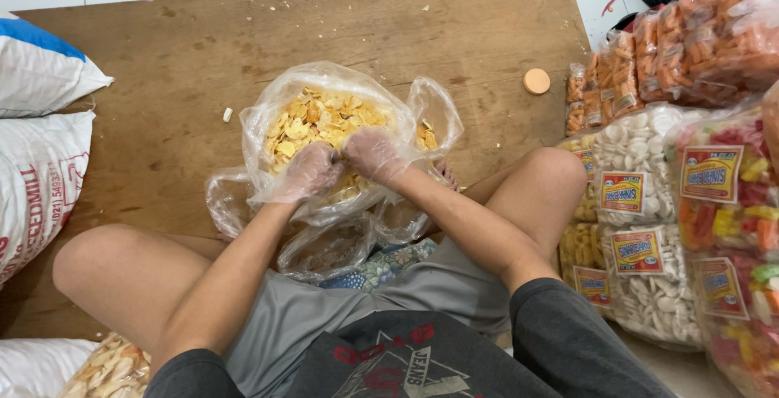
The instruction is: The person sits cross-legged on the floor and repeatedly picks up yellow chips from a large plastic bag, separating them by hand. The person handles the chips continuously without using any tools, and the surrounding area contains other packaged snack items.
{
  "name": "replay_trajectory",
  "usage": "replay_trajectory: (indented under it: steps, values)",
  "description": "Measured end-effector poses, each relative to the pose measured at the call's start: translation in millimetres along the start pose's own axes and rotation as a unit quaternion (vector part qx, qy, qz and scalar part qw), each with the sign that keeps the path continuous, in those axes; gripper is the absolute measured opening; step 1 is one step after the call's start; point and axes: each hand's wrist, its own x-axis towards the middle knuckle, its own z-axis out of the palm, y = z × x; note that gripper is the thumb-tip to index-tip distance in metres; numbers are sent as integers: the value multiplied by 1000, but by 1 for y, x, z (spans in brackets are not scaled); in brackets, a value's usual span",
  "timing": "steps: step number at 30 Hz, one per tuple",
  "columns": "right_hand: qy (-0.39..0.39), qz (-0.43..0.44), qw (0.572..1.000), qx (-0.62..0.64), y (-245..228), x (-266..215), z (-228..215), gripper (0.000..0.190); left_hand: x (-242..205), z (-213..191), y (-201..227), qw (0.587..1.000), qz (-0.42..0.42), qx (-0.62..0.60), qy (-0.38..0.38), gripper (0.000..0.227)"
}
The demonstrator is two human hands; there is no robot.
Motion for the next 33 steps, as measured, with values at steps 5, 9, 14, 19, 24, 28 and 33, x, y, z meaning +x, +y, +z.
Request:
replay_trajectory:
  steps: [5,9,14,19,24,28,33]
  values:
    - [-36,30,999,10,5,4,41,16,15,18,-32,997,-1,76,-10,30]
    - [-30,26,999,7,2,3,21,15,20,30,-39,998,15,59,-18,31]
    - [2,18,1000,3,6,4,23,14,24,19,-29,998,-57,-3,13,29]
    - [11,29,999,25,12,1,28,16,19,16,-29,997,-64,20,24,31]
    - [3,23,999,29,12,-4,13,18,43,57,-79,993,-62,101,7,26]
    - [6,23,1000,8,13,-3,16,18,39,52,-70,996,-75,57,-8,27]
    - [14,23,1000,-14,15,-5,19,17,35,36,-46,993,-77,86,-7,29]
